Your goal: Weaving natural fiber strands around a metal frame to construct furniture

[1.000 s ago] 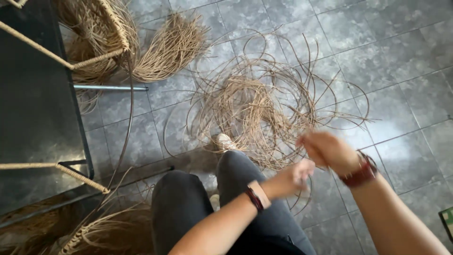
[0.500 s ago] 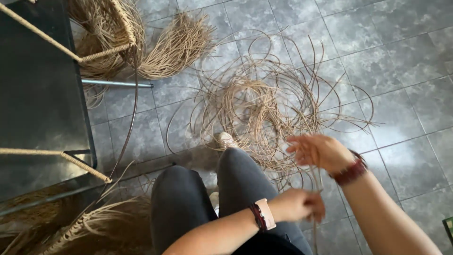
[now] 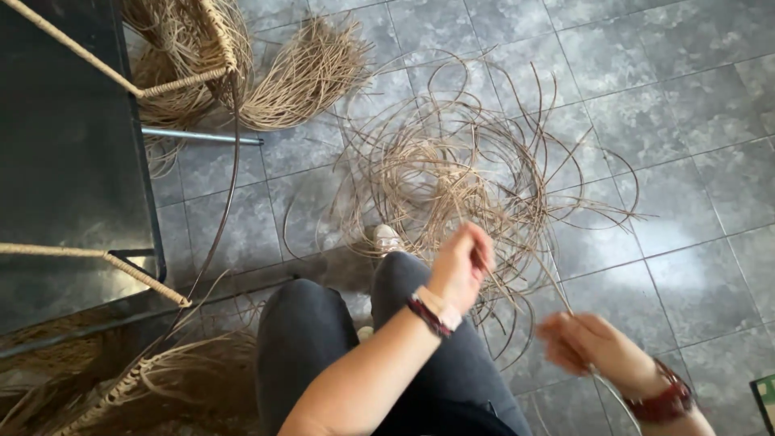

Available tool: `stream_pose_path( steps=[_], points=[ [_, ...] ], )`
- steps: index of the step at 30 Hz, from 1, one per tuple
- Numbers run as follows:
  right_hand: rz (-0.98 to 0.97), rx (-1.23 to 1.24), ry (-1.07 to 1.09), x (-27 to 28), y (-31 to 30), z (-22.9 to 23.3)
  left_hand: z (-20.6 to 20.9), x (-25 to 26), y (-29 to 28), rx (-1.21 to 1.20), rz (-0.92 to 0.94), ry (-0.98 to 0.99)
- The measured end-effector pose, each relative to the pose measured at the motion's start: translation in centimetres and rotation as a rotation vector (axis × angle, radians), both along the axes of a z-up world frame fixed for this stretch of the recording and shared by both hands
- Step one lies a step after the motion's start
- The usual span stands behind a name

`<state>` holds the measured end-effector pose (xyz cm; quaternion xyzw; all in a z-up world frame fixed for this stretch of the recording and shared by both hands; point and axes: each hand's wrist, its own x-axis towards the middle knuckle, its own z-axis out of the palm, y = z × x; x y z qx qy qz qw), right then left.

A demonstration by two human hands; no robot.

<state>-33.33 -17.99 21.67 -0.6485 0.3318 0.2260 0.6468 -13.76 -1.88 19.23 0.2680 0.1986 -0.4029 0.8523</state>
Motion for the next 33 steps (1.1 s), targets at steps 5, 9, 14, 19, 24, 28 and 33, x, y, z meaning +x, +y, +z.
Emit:
stream_pose_path(
  steps=[5,9,14,19,24,28,33],
  points=[
    [-0.326,0.255,-0.047,9.7,1.4,2.0,-2.9,-8.0,1.3,0.383,-0.752,-1.246],
    [-0.407,0.474,-0.065,13.0,-1.4,-5.4,-4.9,-7.9,1.5,0.294,-1.408,-1.458],
    [0.152,0.105,-0.135,8.1,0.3,-0.1,-2.8,-0.5,-0.7,-0.126,-0.328,0.166],
    [0.117,0.078,0.022,2.4,1.0,1.9,-2.8,2.5,-0.7,-0.105,0.000,0.058],
    [0.126,0.109,-0.168,5.1,2.4,0.2,-0.6,-2.0,0.1,0.066,-0.215,-0.176],
    [0.324,0.106,-0.062,6.7,3.2,0.3,0.0,-1.0,1.6,-0.067,-0.152,-0.174],
    [0.392,0.203,-0.162,7.0,3.0,-0.2,0.0,0.3,3.1,-0.035,-0.030,-0.238]
  ],
)
